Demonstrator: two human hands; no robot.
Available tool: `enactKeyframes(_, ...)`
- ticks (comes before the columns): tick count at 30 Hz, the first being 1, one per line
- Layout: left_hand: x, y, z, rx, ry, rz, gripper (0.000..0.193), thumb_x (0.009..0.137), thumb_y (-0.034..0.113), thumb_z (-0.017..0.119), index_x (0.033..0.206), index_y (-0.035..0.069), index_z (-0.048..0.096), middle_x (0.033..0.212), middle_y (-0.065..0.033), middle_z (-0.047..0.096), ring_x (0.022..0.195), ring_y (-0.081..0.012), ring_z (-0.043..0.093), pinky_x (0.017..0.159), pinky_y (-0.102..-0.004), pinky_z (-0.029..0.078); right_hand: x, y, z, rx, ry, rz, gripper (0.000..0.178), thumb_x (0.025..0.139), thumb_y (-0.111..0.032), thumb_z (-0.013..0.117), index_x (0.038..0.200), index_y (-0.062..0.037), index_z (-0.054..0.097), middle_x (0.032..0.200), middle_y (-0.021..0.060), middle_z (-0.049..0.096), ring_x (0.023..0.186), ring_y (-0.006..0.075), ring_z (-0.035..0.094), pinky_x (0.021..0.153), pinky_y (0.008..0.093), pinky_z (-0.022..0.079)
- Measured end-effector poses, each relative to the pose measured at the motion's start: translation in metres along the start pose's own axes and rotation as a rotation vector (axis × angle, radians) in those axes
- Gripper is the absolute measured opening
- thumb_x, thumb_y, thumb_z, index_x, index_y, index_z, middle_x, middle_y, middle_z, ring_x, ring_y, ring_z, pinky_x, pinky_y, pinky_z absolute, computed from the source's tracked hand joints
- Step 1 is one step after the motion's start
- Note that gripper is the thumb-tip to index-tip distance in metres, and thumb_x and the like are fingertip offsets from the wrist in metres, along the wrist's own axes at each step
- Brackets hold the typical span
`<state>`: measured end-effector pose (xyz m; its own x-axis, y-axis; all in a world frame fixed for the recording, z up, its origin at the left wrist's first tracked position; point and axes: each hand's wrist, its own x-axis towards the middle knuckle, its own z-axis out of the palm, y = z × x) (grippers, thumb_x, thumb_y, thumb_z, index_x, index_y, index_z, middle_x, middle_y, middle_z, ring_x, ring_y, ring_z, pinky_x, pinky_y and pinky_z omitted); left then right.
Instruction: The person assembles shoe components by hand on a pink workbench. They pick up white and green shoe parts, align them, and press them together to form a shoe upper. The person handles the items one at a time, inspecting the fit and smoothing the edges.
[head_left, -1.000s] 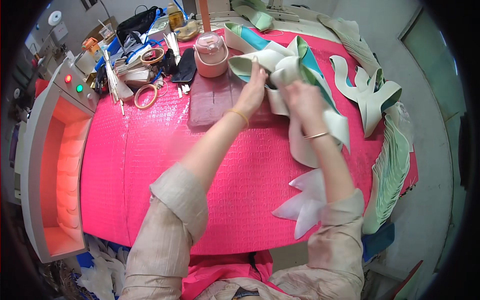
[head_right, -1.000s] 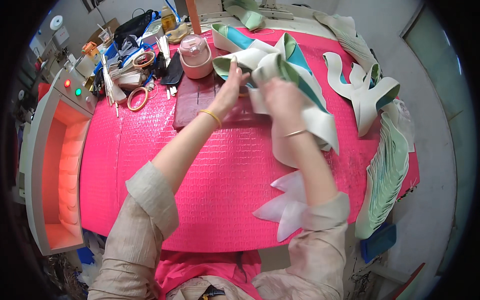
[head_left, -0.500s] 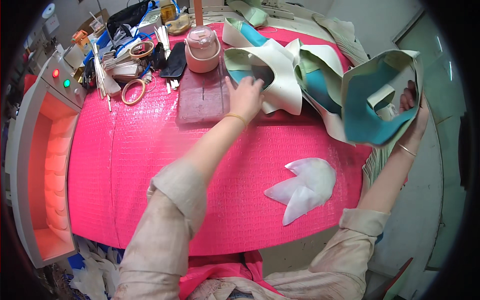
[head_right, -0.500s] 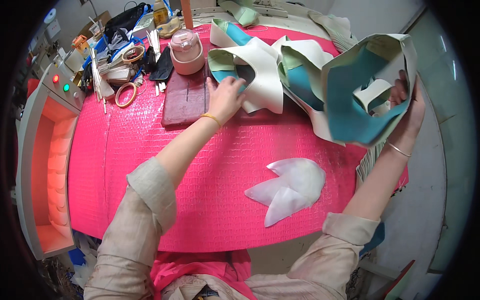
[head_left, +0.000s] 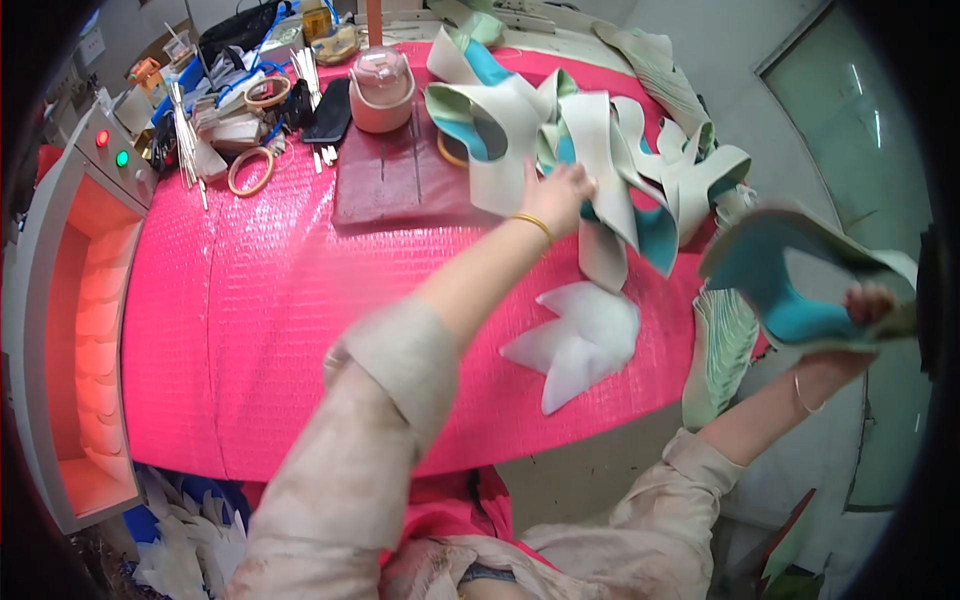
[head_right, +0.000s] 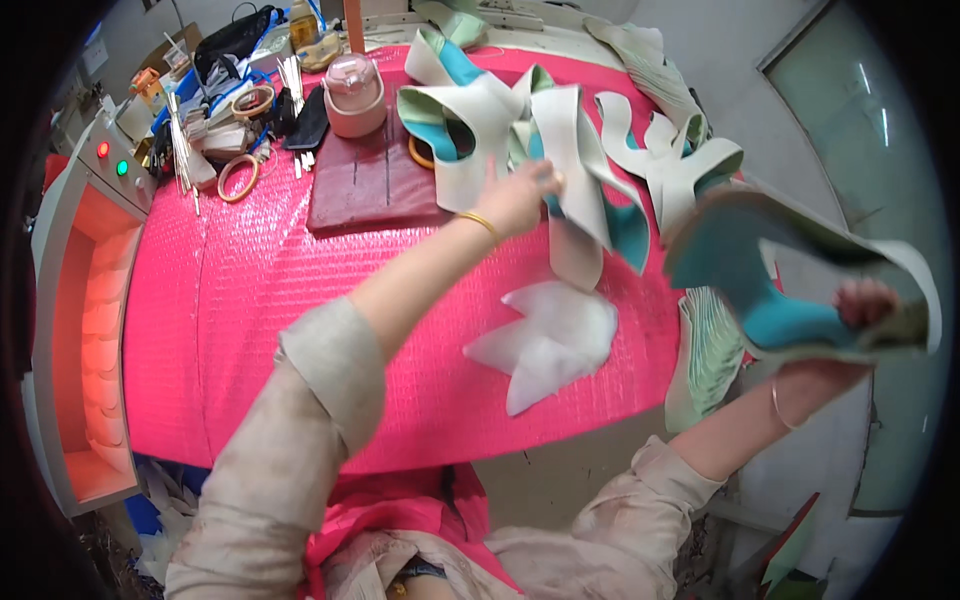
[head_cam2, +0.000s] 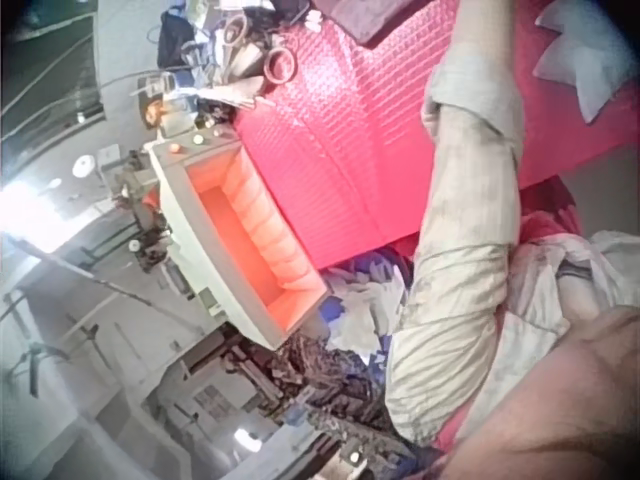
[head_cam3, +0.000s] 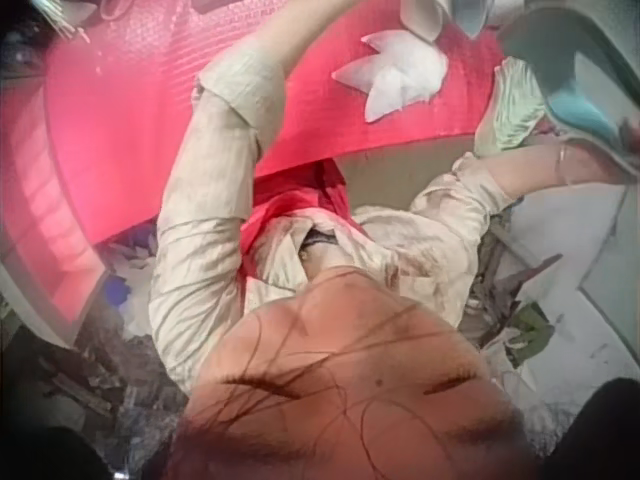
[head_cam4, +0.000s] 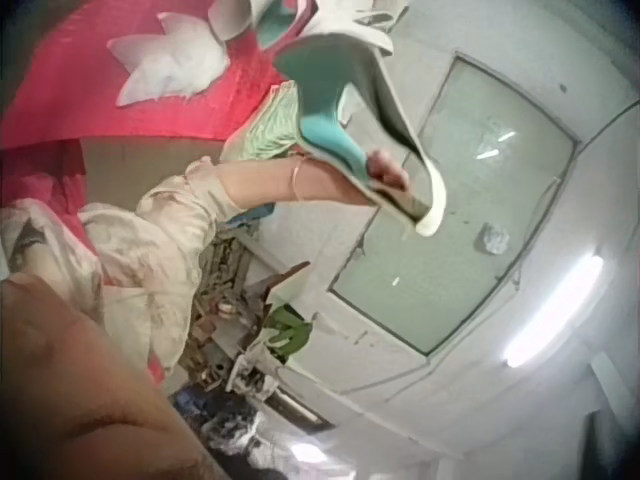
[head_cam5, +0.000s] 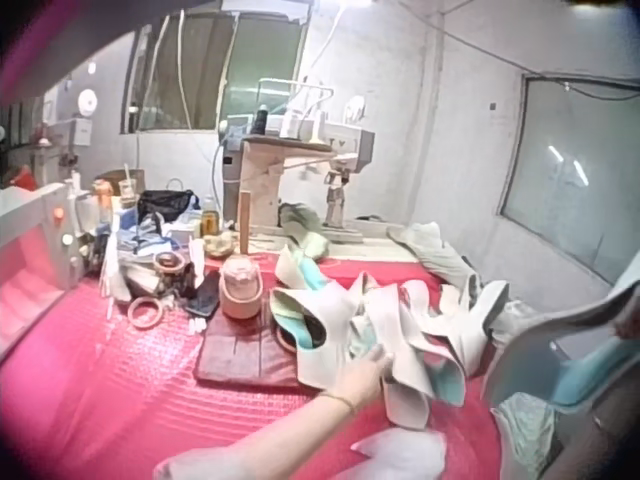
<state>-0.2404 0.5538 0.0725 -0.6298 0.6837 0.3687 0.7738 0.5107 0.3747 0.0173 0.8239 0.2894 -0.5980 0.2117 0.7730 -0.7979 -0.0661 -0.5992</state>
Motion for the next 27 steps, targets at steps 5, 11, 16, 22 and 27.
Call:
enactKeyframes(5,-0.068,0.019,-0.063,-1.420,-0.506,-0.568,0.057,0.084,0.047,0.047,0.132,0.018,0.036,0.124,-0.0191,0.047,0.112,-0.0308,0.048,0.097,-0.0442,0.035,-0.060,0.046,0.079,-0.381,0.450,-0.013,0.021,0.086,-0.025,0.048,0.087,-0.0056,0.055,0.075,0.0049,0.051,0.064,0.0161,0.047,0.059,0.0288,0.038)
enactKeyframes(11,-0.203,-0.019,-0.078,-1.854,-0.595,-0.593,0.076,0.084,0.062,0.036,0.137,0.008,0.026,0.129,-0.0169,0.041,0.116,-0.0271,0.044,0.095,-0.0396,0.037,-0.133,0.159,0.284,0.244,-0.809,0.014,0.024,0.079,-0.022,0.065,0.065,-0.0052,0.056,0.057,0.0045,0.051,0.047,0.0190,0.046,0.045,0.0309,0.035)
enactKeyframes(16,-0.283,-0.052,-0.100,-1.739,-0.698,-0.682,0.068,0.085,0.053,0.046,0.133,0.006,0.034,0.129,-0.0098,0.044,0.111,-0.0184,0.046,0.094,-0.0344,0.037,-0.185,0.141,0.349,0.238,-1.079,-0.212,0.022,0.077,-0.020,0.064,0.068,-0.0059,0.050,0.056,0.0007,0.041,0.049,0.0166,0.046,0.044,0.0312,0.033)
enactKeyframes(22,-0.314,-0.041,-0.093,-1.581,-0.408,-0.460,0.078,0.071,0.050,0.067,0.127,0.004,0.037,0.110,-0.0057,0.053,0.101,-0.0161,0.053,0.088,-0.0306,0.043,-0.194,0.112,0.376,0.288,-1.115,-0.272,0.022,0.074,-0.018,0.062,0.065,-0.0071,0.046,0.054,0.0007,0.041,0.049,0.0170,0.047,0.045,0.0311,0.034)
enactKeyframes(27,-0.302,-0.045,-0.148,-1.032,-0.006,-0.831,0.043,0.075,0.008,0.063,0.113,-0.002,0.046,0.096,-0.0106,0.058,0.086,-0.0161,0.058,0.072,-0.0284,0.050,-0.211,0.117,0.328,-0.080,-0.982,-0.083,0.014,0.070,-0.011,0.059,0.083,-0.0050,0.057,0.083,0.0116,0.057,0.081,0.0275,0.057,0.072,0.0366,0.046)
